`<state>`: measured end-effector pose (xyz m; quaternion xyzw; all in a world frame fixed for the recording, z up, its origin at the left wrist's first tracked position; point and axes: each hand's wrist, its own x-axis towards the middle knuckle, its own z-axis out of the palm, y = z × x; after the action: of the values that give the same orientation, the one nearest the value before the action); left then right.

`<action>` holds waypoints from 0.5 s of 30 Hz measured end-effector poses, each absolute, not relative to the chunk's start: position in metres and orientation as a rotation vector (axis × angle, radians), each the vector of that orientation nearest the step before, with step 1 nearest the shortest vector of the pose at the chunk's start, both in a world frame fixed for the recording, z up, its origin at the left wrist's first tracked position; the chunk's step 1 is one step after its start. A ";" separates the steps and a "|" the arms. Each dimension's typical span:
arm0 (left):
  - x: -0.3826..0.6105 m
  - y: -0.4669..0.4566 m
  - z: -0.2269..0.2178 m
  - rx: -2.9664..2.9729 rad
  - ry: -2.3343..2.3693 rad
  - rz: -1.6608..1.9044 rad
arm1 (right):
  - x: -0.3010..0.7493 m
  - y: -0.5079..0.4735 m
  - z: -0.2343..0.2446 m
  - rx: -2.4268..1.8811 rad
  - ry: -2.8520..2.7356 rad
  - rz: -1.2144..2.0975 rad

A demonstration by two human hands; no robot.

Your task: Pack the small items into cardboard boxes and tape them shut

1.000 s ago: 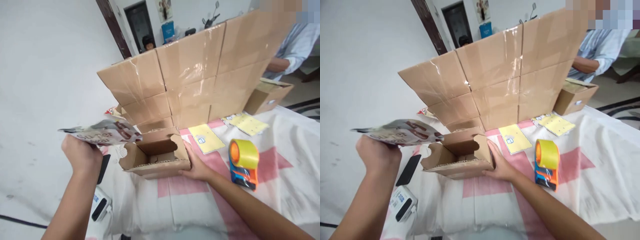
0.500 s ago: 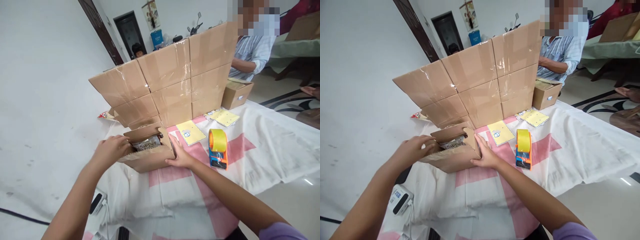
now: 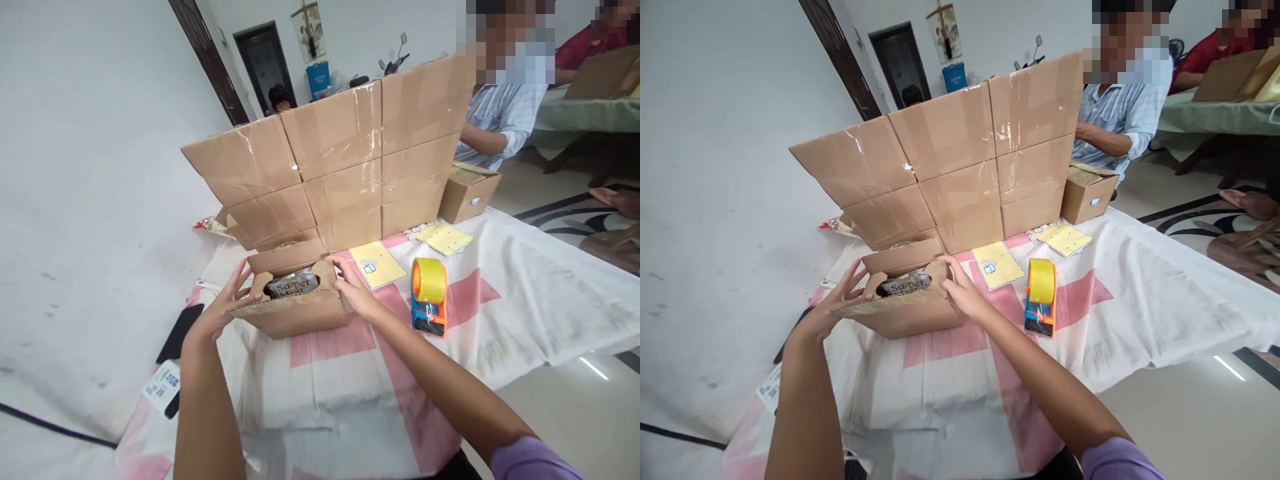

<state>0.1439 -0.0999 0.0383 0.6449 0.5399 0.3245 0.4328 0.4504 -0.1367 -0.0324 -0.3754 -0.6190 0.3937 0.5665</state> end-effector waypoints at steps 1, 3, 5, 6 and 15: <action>0.143 -0.098 0.036 1.619 1.329 0.845 | 0.450 -0.135 -0.032 -0.848 -1.437 0.924; 0.141 -0.096 0.033 1.645 1.301 0.908 | 0.453 -0.134 -0.031 -0.778 -1.465 0.852; 0.140 -0.096 0.034 1.704 1.273 0.908 | 0.460 -0.137 -0.030 -0.744 -1.606 0.739; 0.141 -0.097 0.035 1.738 1.260 0.881 | 0.465 -0.139 -0.029 -0.737 -1.699 0.698; 0.145 -0.101 0.054 1.620 1.311 0.775 | 0.465 -0.158 -0.017 -0.879 -1.750 0.698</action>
<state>0.1446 -0.1011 0.0539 0.6532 0.5285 0.3124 0.4432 0.4650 -0.1581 -0.0174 -0.3644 -0.7256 0.2896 0.5067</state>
